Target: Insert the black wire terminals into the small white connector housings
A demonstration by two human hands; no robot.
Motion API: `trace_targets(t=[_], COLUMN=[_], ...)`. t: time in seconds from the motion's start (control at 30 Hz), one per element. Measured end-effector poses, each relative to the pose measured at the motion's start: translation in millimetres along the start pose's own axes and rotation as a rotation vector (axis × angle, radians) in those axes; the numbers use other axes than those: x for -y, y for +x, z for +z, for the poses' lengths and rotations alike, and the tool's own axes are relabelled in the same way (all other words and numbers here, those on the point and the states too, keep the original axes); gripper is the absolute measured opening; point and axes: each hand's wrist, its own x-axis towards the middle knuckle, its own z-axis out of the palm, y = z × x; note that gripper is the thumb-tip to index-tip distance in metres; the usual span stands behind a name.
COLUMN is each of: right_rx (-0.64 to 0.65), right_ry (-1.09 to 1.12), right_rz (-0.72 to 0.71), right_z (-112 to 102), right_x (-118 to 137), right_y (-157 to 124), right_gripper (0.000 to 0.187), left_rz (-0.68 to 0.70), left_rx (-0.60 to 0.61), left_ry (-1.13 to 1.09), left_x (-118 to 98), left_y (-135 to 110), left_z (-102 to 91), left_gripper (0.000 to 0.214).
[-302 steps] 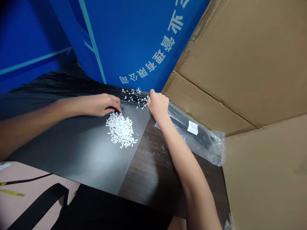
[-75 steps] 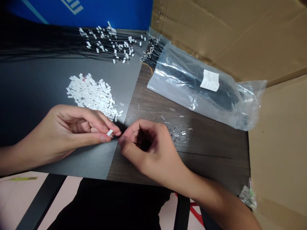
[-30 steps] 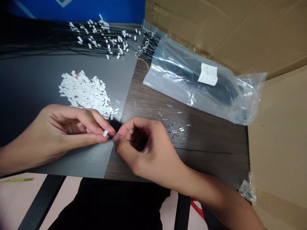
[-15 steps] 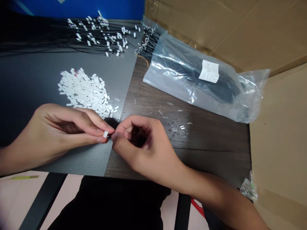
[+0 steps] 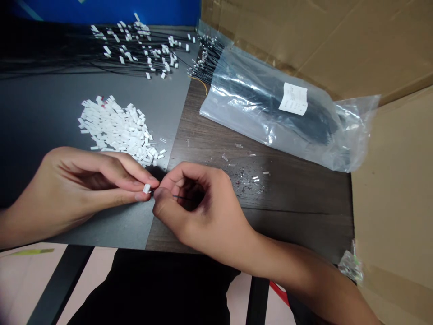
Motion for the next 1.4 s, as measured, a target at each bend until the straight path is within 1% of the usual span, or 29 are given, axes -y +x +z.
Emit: trace_targets(t=[0.1,0.27,0.47,0.67,0.87,1.1,1.23,1.4], right_rx=[-0.029,-0.039,-0.014,0.018,0.01,-0.004,0.018,0.04], right_ry=[-0.054,-0.087,-0.066,-0.059,-0.039,-0.073,-0.023,0.036], right_rz=[-0.013,-0.019,-0.012,0.019,0.031,0.062,0.078,0.128], right_z=[1.6,3.3,2.4,0.2,2.3,4.4,2.6,0.0], right_x=[0.1,1.9,3.6,3.8,1.8,3.5,4.0,3.2], right_y=[-1.3,-1.3,-1.0,-0.9,0.3,-0.2,0.1,0.6], right_gripper=[0.019,0.016,0.015,0.014,0.015,0.015,0.016,0.021], left_rz=[-0.001,-0.011,0.029,0.04,0.064,0.051,0.059,0.075], left_rx=[0.016,0.025,0.011,0.032,0.023,0.029,0.018,-0.004], left_ry=[-0.029,-0.056,-0.03,-0.012,0.011,-0.001,0.033,0.089], left_x=[-0.4,-0.2,-2.0,-1.6,0.3,-0.1,-1.5,-3.2], left_y=[0.4,0.6,-0.4,0.2,-1.8,-3.4,-3.3,-3.6], left_z=[0.9,0.8,0.8,0.5,0.2,2.0,1.7,1.5], left_gripper=[0.022,0.03,0.034,0.031,0.027,0.033,0.033,0.028])
